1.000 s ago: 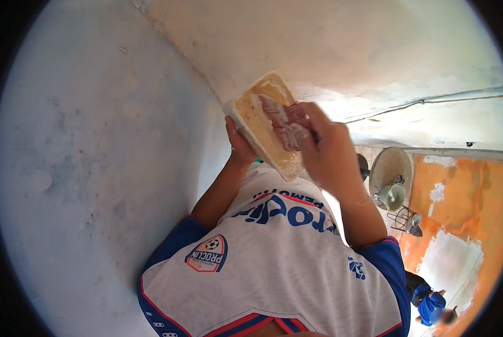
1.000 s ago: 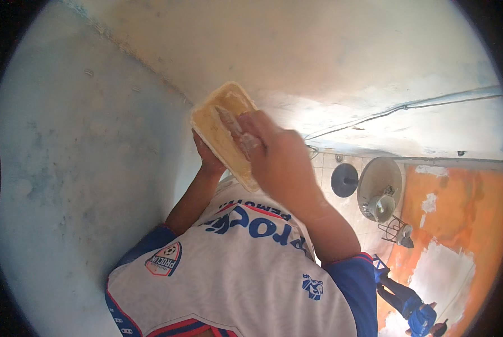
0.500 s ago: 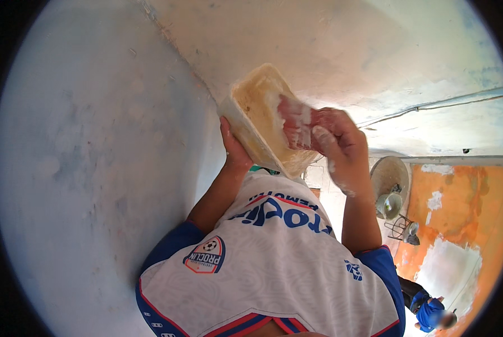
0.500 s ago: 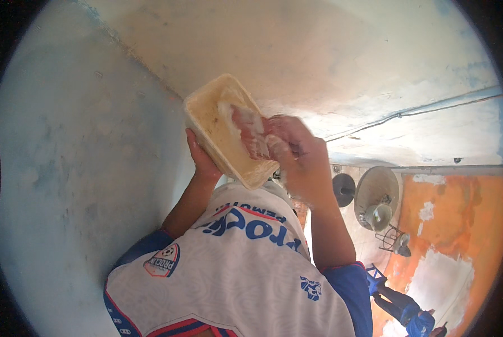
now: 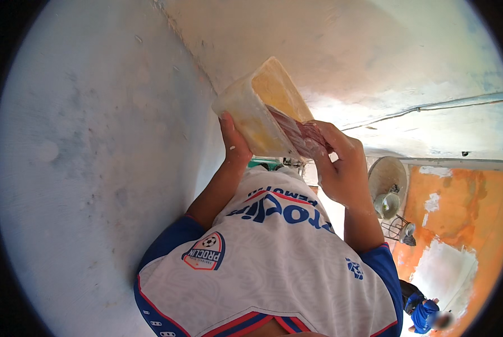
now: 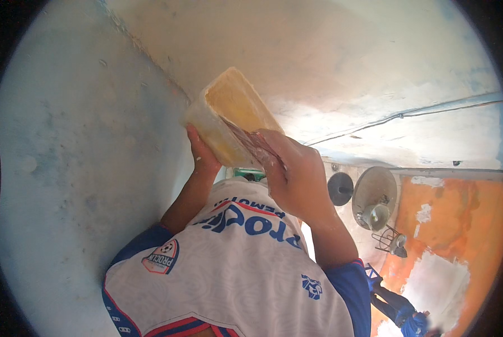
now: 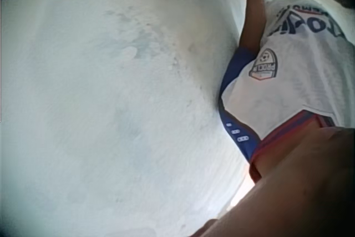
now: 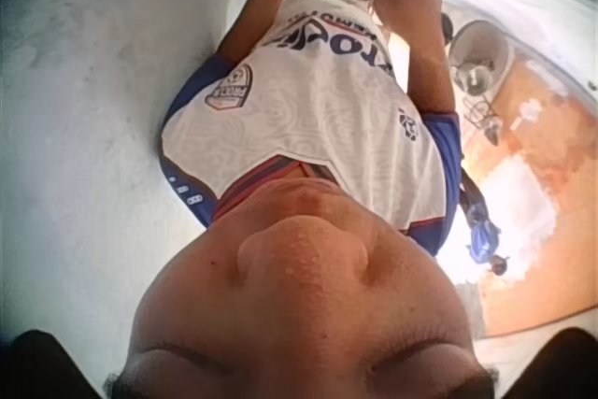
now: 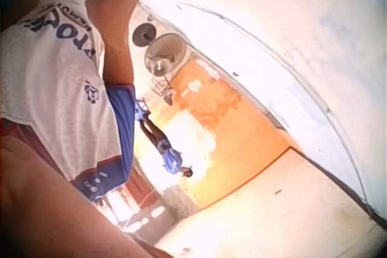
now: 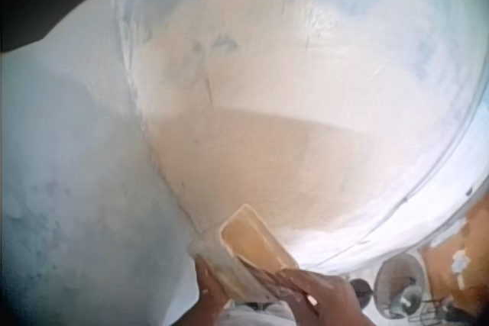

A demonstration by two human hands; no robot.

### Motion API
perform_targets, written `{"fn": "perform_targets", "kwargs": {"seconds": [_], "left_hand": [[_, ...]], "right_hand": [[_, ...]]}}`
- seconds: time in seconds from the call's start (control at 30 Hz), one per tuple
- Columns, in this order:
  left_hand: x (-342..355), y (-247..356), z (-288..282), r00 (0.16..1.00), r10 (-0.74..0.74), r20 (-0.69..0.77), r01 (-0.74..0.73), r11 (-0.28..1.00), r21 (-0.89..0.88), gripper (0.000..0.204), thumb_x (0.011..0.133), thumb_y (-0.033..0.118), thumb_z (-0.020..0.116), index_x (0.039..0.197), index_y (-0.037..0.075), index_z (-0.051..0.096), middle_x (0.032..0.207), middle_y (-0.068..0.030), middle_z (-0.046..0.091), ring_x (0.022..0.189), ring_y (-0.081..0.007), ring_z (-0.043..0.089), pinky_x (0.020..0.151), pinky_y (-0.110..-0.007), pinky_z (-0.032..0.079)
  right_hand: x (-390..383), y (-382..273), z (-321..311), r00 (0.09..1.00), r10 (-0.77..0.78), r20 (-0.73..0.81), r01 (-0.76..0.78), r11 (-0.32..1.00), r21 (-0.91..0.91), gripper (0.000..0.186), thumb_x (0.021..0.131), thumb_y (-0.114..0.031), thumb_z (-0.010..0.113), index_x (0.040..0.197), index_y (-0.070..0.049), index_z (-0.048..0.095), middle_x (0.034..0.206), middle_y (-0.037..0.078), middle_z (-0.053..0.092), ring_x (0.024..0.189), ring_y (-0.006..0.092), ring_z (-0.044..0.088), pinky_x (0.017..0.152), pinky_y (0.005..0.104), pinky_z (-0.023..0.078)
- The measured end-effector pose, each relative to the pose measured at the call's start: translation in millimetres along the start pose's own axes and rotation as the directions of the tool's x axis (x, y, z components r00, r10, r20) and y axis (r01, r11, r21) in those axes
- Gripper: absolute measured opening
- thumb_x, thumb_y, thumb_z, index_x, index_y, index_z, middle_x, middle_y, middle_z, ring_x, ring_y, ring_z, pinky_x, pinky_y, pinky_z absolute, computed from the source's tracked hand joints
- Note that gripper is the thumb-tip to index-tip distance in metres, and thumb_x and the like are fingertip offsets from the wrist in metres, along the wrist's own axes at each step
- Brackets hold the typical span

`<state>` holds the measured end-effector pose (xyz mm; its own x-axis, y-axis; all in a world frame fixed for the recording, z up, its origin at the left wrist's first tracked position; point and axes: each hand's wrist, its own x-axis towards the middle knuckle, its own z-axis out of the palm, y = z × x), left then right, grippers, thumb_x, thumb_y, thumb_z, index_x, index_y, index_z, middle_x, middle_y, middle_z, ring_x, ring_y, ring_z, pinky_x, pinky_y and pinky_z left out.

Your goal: The person applies plaster to an interior wall using a red spreader while holding a plastic container.

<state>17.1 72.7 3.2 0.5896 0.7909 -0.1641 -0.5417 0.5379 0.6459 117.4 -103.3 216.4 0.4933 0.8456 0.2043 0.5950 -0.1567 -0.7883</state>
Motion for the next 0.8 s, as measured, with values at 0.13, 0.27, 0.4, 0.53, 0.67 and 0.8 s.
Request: {"fn": "perform_targets", "kwargs": {"seconds": [0.13,0.27,0.4,0.53,0.67,0.8], "left_hand": [[2,-8,-9,0.999,0.021,-0.038,-0.021,1.0,0.013,0.093,0.092,0.081,0.043,0.156,0.015,0.033,0.152,-0.0103,0.044,0.14,-0.0308,0.046,0.114,-0.049,0.042],[3,-4,-5,1.0,0.004,-0.018,-0.004,1.0,-0.011,0.097,0.089,0.084,0.045,0.157,0.015,0.032,0.153,-0.0103,0.044,0.141,-0.0308,0.044,0.113,-0.049,0.043],[0,7,4,0.998,-0.038,-0.047,0.036,0.999,-0.033,0.1,0.087,0.086,0.043,0.157,0.016,0.032,0.154,-0.0104,0.043,0.141,-0.0306,0.044,0.113,-0.049,0.044],[-8,15,14,0.993,0.017,0.12,-0.005,0.995,-0.104,0.086,0.097,0.077,0.036,0.156,0.014,0.034,0.152,-0.0113,0.047,0.137,-0.0307,0.049,0.11,-0.047,0.046],[-10,19,31,0.971,-0.122,0.207,0.155,0.977,-0.149,0.087,0.097,0.078,0.034,0.154,0.013,0.036,0.149,-0.0111,0.049,0.135,-0.0285,0.052,0.108,-0.045,0.049],[-10,12,43,0.935,-0.221,0.278,0.28,0.94,-0.195,0.09,0.096,0.079,0.033,0.155,0.012,0.036,0.148,-0.011,0.051,0.133,-0.0261,0.054,0.107,-0.044,0.051]], "right_hand": [[-9,-11,-5,1.0,-0.026,0.002,0.026,0.998,-0.049,0.031,0.086,0.004,0.059,0.115,-0.001,0.067,0.101,0.022,0.073,0.085,0.0401,0.072,0.072,0.0407,0.057],[-15,-5,-11,0.991,-0.08,-0.106,0.077,0.997,-0.028,0.028,0.087,0.005,0.061,0.114,0.001,0.067,0.105,0.019,0.074,0.088,0.0322,0.075,0.077,0.036,0.058],[-11,-3,-23,0.975,0.072,-0.21,-0.036,0.985,0.169,0.022,0.092,0.002,0.064,0.114,0.003,0.067,0.103,0.012,0.074,0.09,0.0172,0.072,0.08,0.0295,0.056],[-4,5,-30,0.952,0.176,-0.252,-0.069,0.922,0.381,0.021,0.097,0.001,0.062,0.118,0.005,0.063,0.102,0.009,0.072,0.094,0.0114,0.066,0.084,0.0268,0.053],[12,14,-34,0.962,0.221,-0.163,-0.076,0.786,0.614,0.025,0.1,0.004,0.057,0.125,0.006,0.058,0.108,0.011,0.072,0.1,0.0124,0.066,0.087,0.0267,0.054],[30,30,-32,0.957,0.289,0.01,-0.228,0.732,0.642,0.024,0.099,0.005,0.058,0.123,0.006,0.06,0.106,0.013,0.073,0.094,0.0117,0.067,0.083,0.0268,0.056]]}}
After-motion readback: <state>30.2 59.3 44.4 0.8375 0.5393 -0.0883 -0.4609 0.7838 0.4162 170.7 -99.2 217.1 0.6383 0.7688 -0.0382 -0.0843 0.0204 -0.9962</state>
